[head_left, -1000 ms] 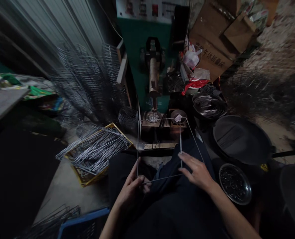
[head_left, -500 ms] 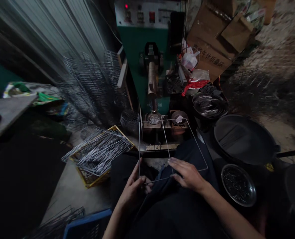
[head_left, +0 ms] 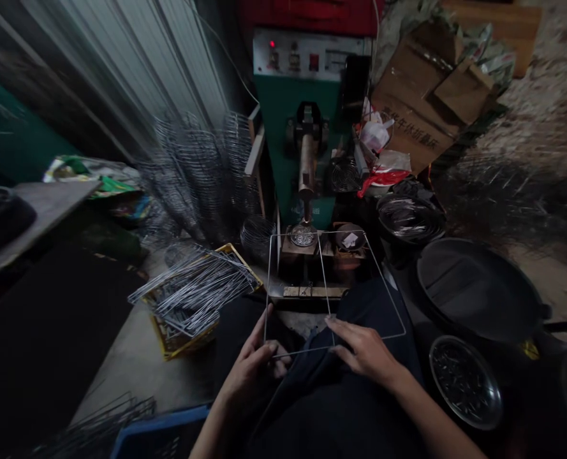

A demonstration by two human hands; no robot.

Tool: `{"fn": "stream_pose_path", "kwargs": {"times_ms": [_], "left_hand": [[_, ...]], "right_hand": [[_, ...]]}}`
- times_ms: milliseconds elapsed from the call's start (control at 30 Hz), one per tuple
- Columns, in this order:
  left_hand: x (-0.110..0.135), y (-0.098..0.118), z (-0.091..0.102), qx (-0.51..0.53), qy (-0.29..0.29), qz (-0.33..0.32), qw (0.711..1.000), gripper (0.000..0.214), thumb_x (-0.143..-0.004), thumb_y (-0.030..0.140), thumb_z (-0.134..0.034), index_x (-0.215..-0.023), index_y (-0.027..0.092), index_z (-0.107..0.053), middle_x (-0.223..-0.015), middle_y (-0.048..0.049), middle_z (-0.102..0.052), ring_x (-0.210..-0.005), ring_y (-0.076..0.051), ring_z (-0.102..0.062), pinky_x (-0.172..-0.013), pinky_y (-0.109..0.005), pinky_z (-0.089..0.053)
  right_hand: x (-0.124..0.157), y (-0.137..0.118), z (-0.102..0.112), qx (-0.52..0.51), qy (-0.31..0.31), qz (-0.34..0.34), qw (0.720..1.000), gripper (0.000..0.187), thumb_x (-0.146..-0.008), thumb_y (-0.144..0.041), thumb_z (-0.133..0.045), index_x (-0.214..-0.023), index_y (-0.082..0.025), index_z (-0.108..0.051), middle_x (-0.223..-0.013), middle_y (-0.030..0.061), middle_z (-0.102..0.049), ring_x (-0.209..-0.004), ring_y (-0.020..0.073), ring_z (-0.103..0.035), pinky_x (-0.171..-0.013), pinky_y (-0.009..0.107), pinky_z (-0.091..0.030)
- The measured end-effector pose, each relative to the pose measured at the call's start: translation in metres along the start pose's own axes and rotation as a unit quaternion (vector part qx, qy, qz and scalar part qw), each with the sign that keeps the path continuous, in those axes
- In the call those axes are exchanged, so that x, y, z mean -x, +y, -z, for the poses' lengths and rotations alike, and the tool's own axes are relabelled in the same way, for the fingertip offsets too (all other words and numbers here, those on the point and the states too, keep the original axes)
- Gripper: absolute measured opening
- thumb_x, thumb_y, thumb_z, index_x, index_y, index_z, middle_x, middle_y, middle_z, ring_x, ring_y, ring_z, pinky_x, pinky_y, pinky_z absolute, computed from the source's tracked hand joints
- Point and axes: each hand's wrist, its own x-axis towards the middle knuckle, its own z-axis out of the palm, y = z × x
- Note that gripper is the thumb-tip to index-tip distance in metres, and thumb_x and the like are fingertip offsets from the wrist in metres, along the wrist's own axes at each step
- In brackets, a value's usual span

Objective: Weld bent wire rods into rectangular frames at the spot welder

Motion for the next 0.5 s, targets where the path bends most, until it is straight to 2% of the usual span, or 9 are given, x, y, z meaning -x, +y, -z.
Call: {"fn": "stream_pose_path", "kwargs": {"times_ms": [167, 500], "left_hand": [[0.003, -0.001, 0.008, 0.008, -0.005, -0.019, 1.0, 0.092, -0.087, 0.025, -0.059, -0.154, 0.024, 0.004, -0.07, -0.0083, -0.07, -0.05, -0.016, -0.061, -0.046, -0.022, -0.045], [0.02, 0.002, 0.005, 0.038, 0.027, -0.028, 0.999, 0.092, -0.085, 0.027, -0.062, -0.154, 0.028, -0.001, -0.069, -0.0058, -0.069, -0.049, -0.016, -0.061, -0.046, -0.021, -0.044]], "right_hand": [[-0.002, 0.002, 0.006, 0.009, -0.029, 0.002, 1.0, 0.059, -0.087, -0.023, -0.062, -0.144, -0.026, -0.044, -0.139, 0.0064, -0.055, -0.123, 0.0211, -0.055, -0.102, 0.034, -0.048], [-0.006, -0.006, 0.013, -0.019, -0.041, 0.025, 0.999, 0.063, -0.086, -0.018, -0.064, -0.145, -0.025, -0.043, -0.139, 0.0077, -0.054, -0.124, 0.0207, -0.055, -0.102, 0.032, -0.048]]}}
